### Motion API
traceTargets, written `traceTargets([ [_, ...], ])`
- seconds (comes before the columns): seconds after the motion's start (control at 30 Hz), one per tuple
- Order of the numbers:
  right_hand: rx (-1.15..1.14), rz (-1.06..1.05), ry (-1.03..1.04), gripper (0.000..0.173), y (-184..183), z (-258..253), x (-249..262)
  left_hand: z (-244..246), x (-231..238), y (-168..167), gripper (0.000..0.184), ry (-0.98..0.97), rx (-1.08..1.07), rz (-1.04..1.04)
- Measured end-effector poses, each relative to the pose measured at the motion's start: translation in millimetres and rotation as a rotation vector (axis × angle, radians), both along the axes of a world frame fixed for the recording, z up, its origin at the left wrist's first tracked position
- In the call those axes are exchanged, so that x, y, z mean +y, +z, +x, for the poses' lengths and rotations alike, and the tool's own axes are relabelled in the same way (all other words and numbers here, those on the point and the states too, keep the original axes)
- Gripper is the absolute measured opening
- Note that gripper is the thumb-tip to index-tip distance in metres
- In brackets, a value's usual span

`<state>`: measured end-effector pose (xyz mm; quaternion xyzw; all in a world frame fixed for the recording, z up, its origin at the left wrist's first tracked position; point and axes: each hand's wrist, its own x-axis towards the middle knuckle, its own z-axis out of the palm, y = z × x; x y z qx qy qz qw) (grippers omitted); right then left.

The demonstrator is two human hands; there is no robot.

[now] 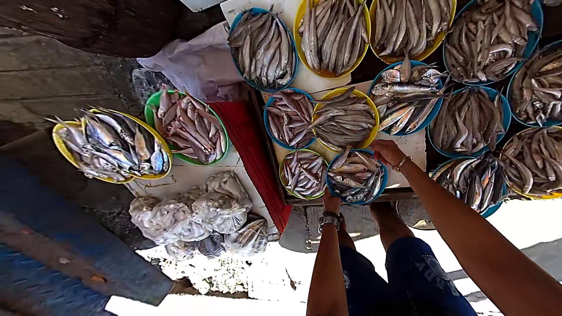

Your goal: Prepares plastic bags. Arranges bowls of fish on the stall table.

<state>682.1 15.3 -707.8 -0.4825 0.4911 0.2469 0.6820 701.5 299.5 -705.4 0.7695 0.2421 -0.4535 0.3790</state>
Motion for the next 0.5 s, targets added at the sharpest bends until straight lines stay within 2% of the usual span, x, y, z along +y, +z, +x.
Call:
traceTargets([
  [0.17, 0.094, 0.016, -0.105, 0.021, -18, 26, -1, -2, 6, -2, 0.060, 0.005, 0.004, -0.002],
  [0.27, 0.071, -0.020, -0.133, 0.016, -23, 35, 1, -1, 6, -1, 0.061, -0.003, -0.006, -0.018],
  [0.5, -0.044, -0.097, -0.324, 0.026, -19, 49, 15, 1, 6, -2, 0.063, -0.013, -0.004, -0.041],
])
